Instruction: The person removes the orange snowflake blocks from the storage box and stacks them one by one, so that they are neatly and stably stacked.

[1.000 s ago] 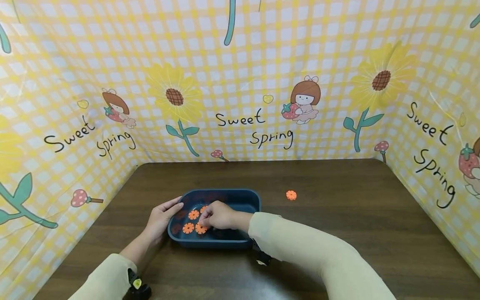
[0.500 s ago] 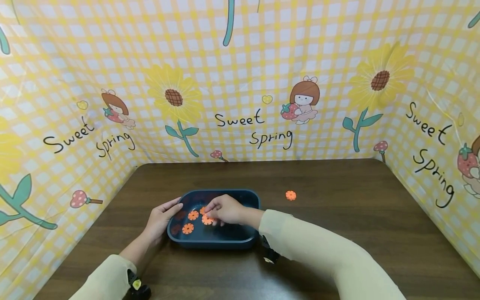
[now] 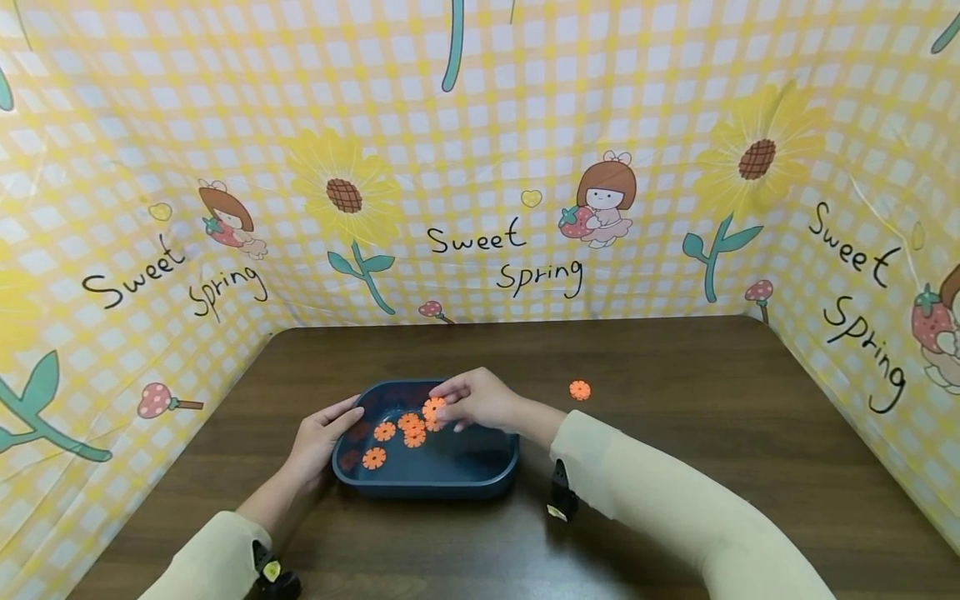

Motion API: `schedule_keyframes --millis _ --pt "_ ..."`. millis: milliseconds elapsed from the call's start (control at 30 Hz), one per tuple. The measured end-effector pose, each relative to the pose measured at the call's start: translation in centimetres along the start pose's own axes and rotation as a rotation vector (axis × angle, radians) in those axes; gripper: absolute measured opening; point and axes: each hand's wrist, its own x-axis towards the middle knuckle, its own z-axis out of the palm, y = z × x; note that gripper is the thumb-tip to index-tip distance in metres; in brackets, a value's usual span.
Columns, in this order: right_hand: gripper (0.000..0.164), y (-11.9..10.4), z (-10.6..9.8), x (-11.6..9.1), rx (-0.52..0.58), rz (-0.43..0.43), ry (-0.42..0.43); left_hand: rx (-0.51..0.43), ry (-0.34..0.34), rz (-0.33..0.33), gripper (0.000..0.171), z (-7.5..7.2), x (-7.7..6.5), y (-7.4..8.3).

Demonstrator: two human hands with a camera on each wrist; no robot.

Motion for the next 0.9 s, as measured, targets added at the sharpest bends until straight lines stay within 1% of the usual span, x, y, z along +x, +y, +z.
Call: schedule_keyframes --millis 333,533,767,900 --pt "0.039 -0.5 -2.8 -1.6 0.009 -0.041 0.042 -0.002 -0.001 0.001 0.052 0.1 -0.1 0.1" --pt "0.04 -0.8 -4.1 -2.6 0.009 -0.058 0.112 -0.009 -0.005 -0.009 0.049 0.0 0.0 0.1" --pt "0.038 -0.3 -5.6 -3.8 0.032 -0.105 0.179 -0.001 -0.015 -0.012 0.048 -0.2 0.2 0.0" --pt "0.039 -0.1 -6.3 -4.2 0.052 -0.098 0.206 -0.001 -0.007 -0.002 0.048 0.0 0.0 0.0"
